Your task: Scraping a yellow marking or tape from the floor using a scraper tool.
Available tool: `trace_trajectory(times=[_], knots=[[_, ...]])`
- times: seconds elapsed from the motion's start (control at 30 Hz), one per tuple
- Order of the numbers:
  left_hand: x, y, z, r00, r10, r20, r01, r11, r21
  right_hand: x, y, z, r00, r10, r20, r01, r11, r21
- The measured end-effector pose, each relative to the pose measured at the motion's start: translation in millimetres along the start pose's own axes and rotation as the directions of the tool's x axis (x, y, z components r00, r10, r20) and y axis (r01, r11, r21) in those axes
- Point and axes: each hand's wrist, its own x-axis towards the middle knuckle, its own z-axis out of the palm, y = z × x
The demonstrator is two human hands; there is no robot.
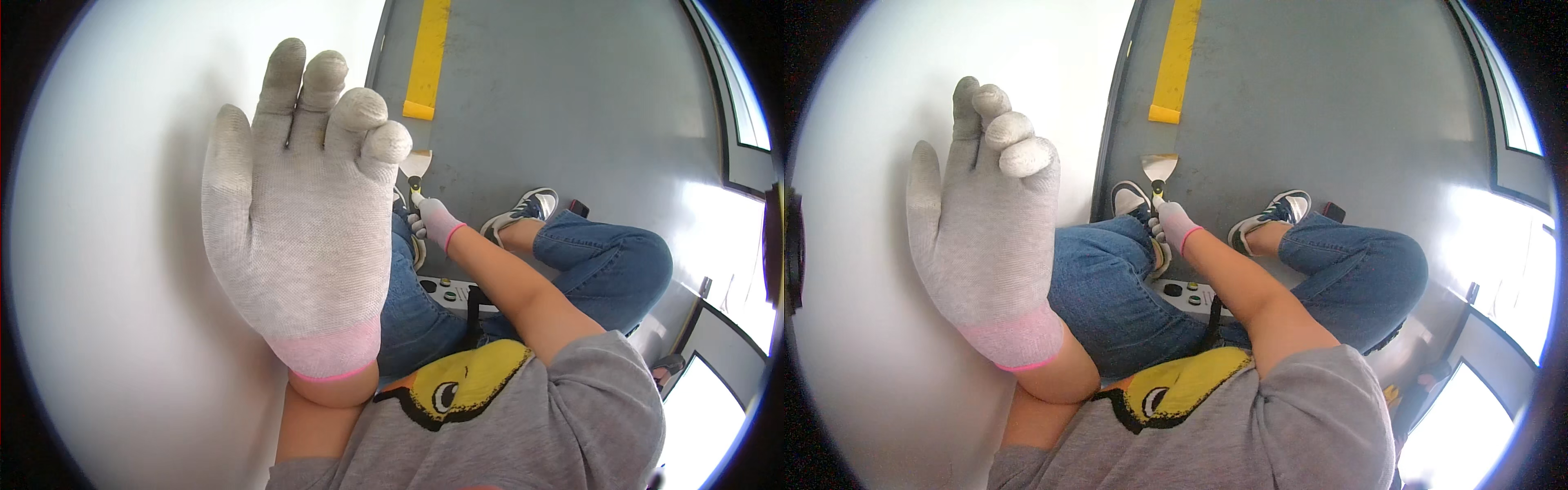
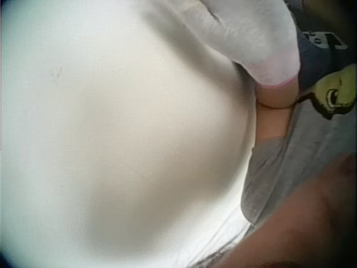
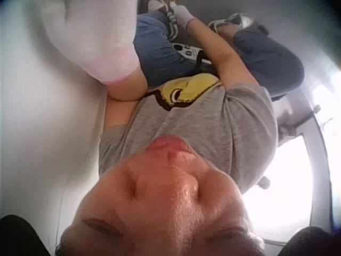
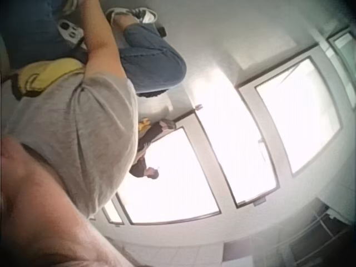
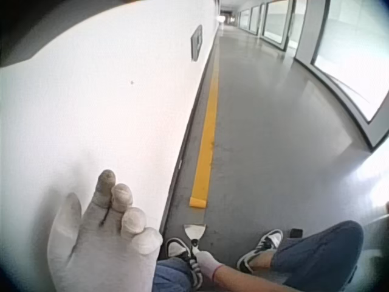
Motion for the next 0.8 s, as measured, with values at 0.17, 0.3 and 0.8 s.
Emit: trace_trajectory(times=[0.17, 0.3, 0.8], knots=[[1, 1, 5, 0.999, 0.008, -0.038, -0.008, 1.0, 0.016, 31, -39, 3, 0.988, -0.155, 0.0, 0.155, 0.988, 0.014], [2, 1, 3, 0.999, 0.009, -0.044, -0.009, 1.0, -0.001, 23, -82, 26, 0.998, -0.051, 0.047, 0.047, 0.996, 0.073], [0, -3, 6, 0.998, 0.007, -0.062, -0.008, 1.0, -0.011, 6, -16, -52, 0.986, -0.123, 0.113, 0.123, 0.992, 0.003]])
